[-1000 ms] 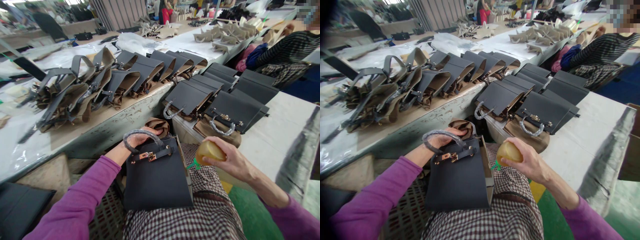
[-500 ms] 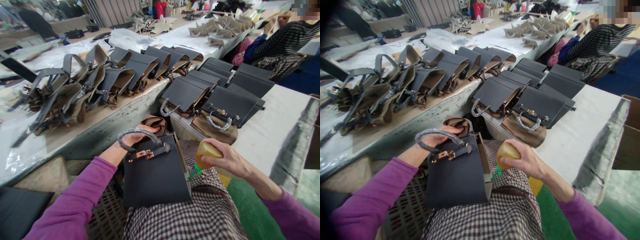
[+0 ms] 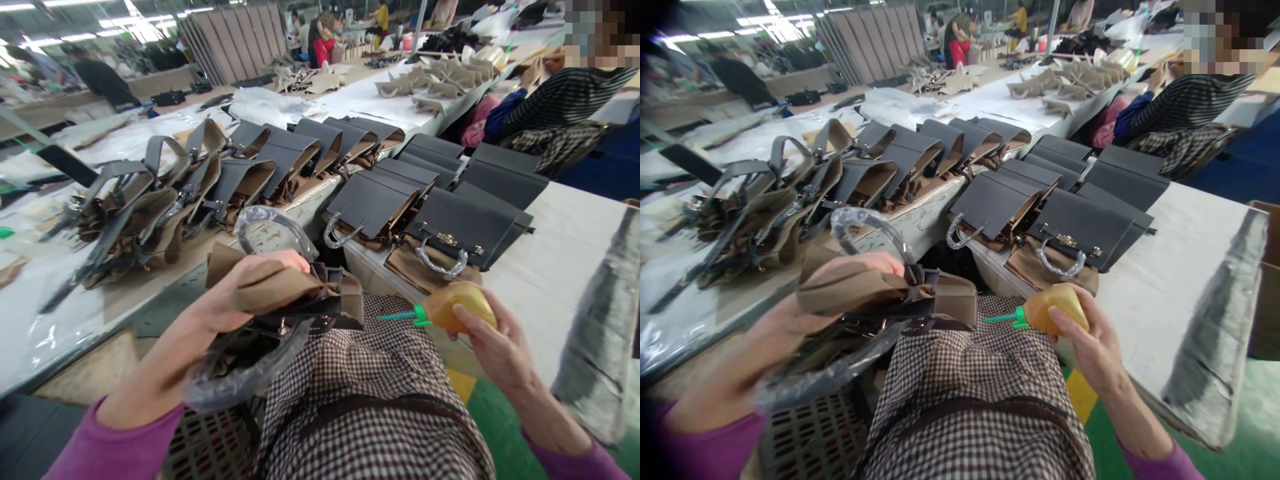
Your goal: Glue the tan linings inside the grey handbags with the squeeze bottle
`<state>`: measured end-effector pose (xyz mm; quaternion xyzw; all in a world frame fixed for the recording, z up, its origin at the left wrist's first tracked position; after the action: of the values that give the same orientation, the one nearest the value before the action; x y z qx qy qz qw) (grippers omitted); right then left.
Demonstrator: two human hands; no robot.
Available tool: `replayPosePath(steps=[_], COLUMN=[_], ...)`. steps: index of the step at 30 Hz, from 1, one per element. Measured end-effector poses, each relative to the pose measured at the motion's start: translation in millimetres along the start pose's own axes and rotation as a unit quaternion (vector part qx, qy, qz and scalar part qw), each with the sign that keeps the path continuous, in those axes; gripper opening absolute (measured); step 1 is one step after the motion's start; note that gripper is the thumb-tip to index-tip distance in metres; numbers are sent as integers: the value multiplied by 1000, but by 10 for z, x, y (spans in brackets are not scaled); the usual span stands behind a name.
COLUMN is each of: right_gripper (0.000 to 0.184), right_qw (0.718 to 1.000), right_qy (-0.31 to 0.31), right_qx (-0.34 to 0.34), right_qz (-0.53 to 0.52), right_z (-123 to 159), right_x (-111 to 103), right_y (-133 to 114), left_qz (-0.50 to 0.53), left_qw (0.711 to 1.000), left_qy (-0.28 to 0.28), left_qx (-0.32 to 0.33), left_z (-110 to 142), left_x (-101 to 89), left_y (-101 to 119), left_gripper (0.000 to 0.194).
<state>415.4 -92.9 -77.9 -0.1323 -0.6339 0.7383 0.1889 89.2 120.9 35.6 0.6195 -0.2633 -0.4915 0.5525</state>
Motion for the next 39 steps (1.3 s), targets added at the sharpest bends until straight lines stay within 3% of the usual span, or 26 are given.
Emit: replayPosePath(steps=[3, 6, 12, 18, 22, 26, 39], right_gripper=[59, 63, 54, 51, 52, 52, 43], right_qw=[996, 983, 940, 915, 910, 912, 918], right_qy=[36, 19, -66, -95, -109, -108, -163], right_qx=[-2, -35, -141, -184, -180, -161, -87], right_qz=[77, 181, 303, 347, 358, 362, 352], right_z=[-9, -91, -322, -456, -492, -505, -359], right_x=[4, 73, 298, 460, 491, 461, 425], right_y=[84, 140, 242, 318, 365, 385, 344], left_qz=[23, 78, 71, 48, 47, 3, -7], left_qw=[999, 994, 997, 998, 998, 999, 999], left_qy=[-29, -15, -8, -16, -24, -29, -22], left_qx=[-15, -70, -28, -30, -26, 16, 27], left_z=[-15, -56, -74, 7, 92, 150, 251], left_x=[245, 388, 383, 390, 421, 468, 568], left_y=[-41, -171, -220, -358, -463, -421, -410], left_gripper=[18, 18, 17, 13, 16, 19, 21])
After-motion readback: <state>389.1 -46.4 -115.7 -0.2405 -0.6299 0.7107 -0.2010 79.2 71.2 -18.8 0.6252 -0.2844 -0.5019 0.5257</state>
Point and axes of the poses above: each hand's wrist, its own z-axis away from the middle knuckle, its own x-axis out of the palm, y = z × x, the point moved 2 cm from there along -z, towards the middle knuckle, and after that the axes turned 10 degrees about -y, right-handed, at the moved point
